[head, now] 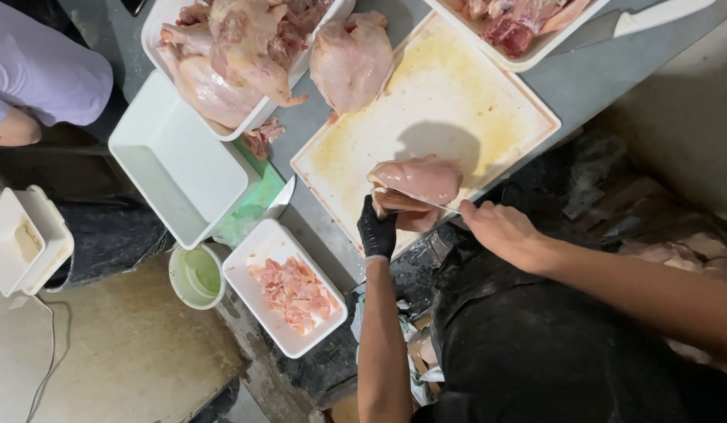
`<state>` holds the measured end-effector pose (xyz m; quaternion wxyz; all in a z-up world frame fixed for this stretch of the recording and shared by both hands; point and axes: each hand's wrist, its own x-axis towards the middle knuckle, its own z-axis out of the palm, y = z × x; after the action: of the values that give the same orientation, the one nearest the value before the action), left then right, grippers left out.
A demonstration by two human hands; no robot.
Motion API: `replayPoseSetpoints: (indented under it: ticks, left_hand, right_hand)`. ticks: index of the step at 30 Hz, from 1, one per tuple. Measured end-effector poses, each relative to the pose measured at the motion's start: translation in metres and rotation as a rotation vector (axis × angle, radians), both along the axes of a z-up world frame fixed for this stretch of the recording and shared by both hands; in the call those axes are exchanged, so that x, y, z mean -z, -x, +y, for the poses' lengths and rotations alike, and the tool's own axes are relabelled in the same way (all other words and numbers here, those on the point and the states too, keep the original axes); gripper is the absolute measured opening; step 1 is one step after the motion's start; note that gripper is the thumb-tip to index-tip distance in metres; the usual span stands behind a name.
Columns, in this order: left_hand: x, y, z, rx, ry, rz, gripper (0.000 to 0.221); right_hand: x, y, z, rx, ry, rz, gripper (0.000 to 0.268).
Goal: Deboning and cutting raw chicken carcasses into smaller portions on a cutting board in a food processing facility.
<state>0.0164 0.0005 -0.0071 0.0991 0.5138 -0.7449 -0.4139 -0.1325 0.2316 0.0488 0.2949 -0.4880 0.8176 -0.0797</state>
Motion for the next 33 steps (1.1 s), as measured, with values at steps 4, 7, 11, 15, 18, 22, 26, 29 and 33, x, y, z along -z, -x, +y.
replayPoseSetpoints:
  ticks: [4, 7, 11, 15, 18, 22, 26, 29, 33]
  left_hand:
    - [0.025, 0.000, -0.003, 0.031, 0.066, 0.036, 0.080]
    - [0.017, -0.004, 0.003, 0.070, 0.130, 0.042, 0.077]
    - [0.017, -0.006, 0.001, 0.028, 0.134, 0.061, 0.077]
    - [0.010, -0.009, 0.010, 0.031, 0.147, 0.061, 0.071]
    - [0.016, -0.015, 0.014, 0.069, 0.197, 0.069, 0.064]
    - [0.008, -0.030, 0.019, 0.055, 0.194, 0.106, 0.054]
    - [-0.007, -0.026, 0.026, 0.019, 0.188, 0.153, 0.030]
    - [-0.006, -0.023, 0.033, 0.056, 0.239, 0.162, 0.027]
    - [-0.010, -0.047, 0.033, 0.056, 0.227, 0.142, 0.023]
  right_hand:
    - [-0.015, 0.013, 0.006, -0.055, -0.022, 0.122, 0.018]
    - [-0.006, 0.007, -0.015, -0.054, 0.047, 0.136, 0.017]
    - [-0.024, 0.024, -0.008, -0.087, -0.034, 0.026, 0.020]
    - [-0.044, 0.036, -0.002, -0.114, -0.129, 0.049, 0.021]
    - [-0.034, 0.033, -0.027, 0.042, -0.117, -0.215, 0.028]
    - [-0.015, 0.039, -0.016, -0.126, -0.081, -0.062, 0.028]
    - [-0.015, 0.064, 0.015, -0.165, -0.130, -0.080, 0.040]
    - [-0.011, 0.061, 0.008, -0.190, -0.124, -0.084, 0.041]
    - [-0.003, 0.061, -0.005, -0.212, -0.115, -0.087, 0.041]
